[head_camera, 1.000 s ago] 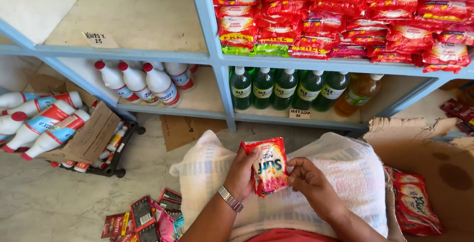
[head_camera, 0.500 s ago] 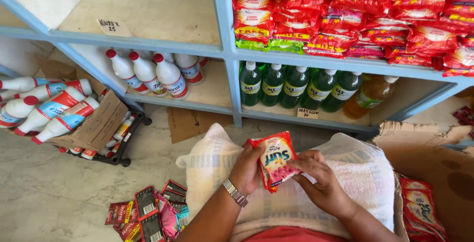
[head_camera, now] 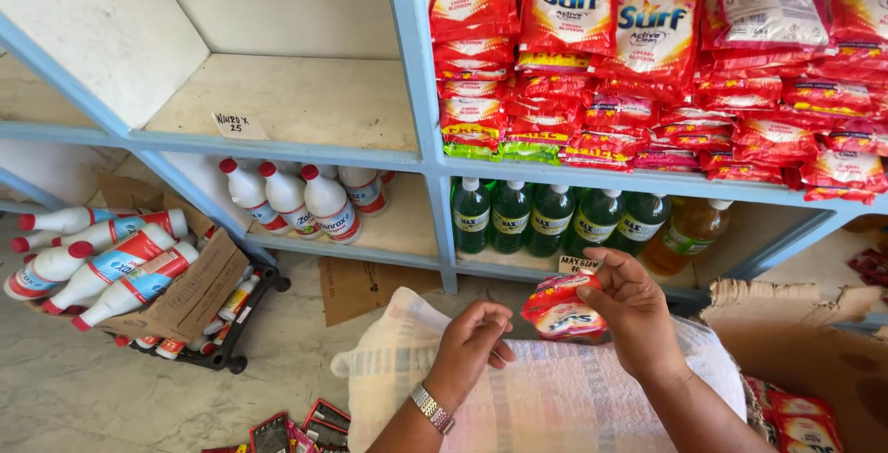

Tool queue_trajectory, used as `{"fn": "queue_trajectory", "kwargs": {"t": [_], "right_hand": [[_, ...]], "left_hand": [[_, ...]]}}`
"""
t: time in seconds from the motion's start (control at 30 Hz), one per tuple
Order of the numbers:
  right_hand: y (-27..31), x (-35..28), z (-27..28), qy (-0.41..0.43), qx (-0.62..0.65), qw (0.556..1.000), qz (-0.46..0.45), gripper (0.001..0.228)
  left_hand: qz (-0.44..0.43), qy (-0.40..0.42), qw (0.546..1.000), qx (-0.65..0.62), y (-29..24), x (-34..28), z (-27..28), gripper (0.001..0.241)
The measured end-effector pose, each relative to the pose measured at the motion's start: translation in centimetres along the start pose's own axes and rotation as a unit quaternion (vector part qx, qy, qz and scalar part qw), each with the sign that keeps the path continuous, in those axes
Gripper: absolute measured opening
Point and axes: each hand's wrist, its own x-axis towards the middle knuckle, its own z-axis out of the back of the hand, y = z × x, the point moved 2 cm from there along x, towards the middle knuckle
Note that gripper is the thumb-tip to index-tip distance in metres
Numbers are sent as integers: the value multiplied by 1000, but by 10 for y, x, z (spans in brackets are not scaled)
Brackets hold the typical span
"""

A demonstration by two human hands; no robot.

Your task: The person takes detergent sachets from a cardboard box and places them onto shelves in a grocery store.

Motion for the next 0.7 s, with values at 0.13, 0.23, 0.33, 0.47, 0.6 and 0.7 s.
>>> {"fn": "queue_trajectory", "kwargs": {"t": [0.13, 0.23, 0.33, 0.47, 0.6, 0.7], "right_hand": [[-15, 12, 5, -42, 29, 999, -12, 43], [-16, 21, 8, -63, 57, 996, -10, 40], [-13, 26, 11, -77, 91, 993, -14, 39], [-11, 27, 11, -88, 114, 989, -34, 35], [-23, 29, 18, -68, 108, 991, -47, 35], [-14, 28, 9, -35, 74, 994, -66, 38]], "left_hand": [[-55, -5, 994, 90, -33, 15, -11, 21], [-124, -5, 980, 156, -46, 33, -17, 21], [-226, 1, 949, 219, -62, 44, -25, 25], [-319, 16, 902, 290, -85, 33, -39, 34], [-349, 5, 879, 326, -63, 46, -35, 31], [-331, -14, 874, 356, -61, 47, -32, 20]]}}
